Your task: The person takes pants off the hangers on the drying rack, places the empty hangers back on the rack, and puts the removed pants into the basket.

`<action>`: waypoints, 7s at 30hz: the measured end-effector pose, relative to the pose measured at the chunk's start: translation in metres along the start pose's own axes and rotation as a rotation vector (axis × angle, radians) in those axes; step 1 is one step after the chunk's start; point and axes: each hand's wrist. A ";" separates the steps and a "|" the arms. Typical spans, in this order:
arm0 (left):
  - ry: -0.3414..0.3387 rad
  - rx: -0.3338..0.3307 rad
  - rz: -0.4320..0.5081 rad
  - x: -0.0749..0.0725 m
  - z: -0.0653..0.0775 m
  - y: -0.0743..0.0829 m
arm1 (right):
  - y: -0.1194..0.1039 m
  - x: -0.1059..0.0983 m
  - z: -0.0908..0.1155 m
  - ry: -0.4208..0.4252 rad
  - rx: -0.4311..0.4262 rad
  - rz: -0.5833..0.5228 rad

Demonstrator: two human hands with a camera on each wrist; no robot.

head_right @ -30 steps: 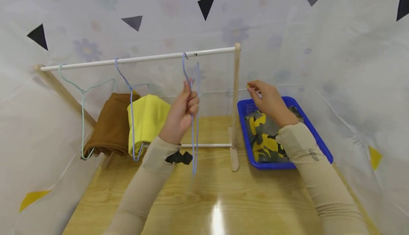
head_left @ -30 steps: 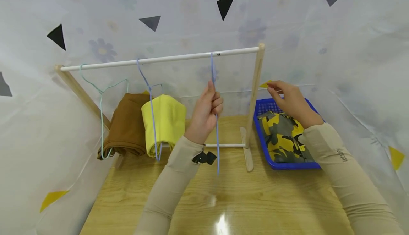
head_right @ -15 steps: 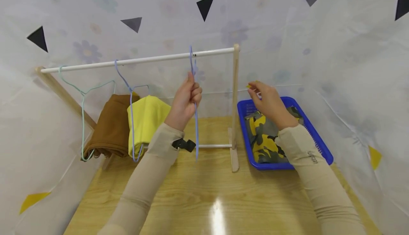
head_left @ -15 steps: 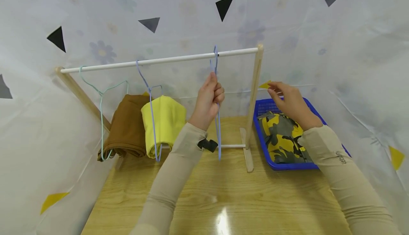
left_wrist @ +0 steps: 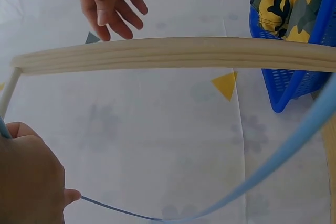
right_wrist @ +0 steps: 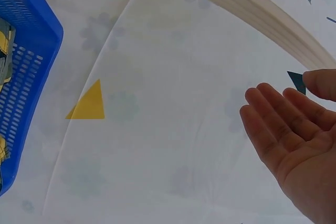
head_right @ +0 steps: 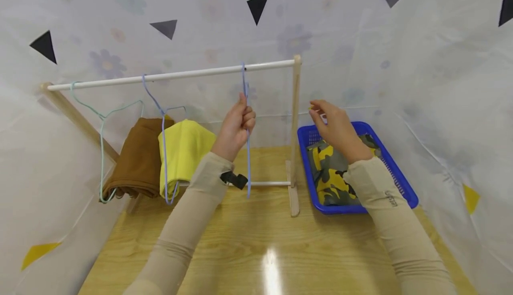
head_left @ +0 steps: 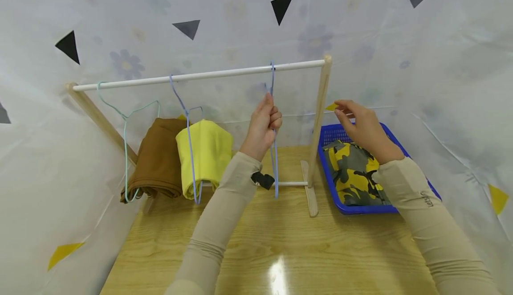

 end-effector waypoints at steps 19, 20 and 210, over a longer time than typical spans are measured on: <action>-0.091 -0.026 0.014 -0.006 0.000 -0.002 | -0.066 -0.013 -0.048 0.243 -0.186 -0.173; -0.101 -0.032 0.021 -0.007 0.000 -0.002 | -0.071 -0.013 -0.050 0.235 -0.181 -0.193; -0.094 -0.209 0.345 -0.053 0.101 0.147 | -0.015 0.106 0.037 0.410 0.506 -1.010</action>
Point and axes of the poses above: each hand's wrist, its own z-axis away from the middle knuckle, its own x-axis out of the palm, y = z × x, and after that the axes turned 13 degrees about x, right-handed
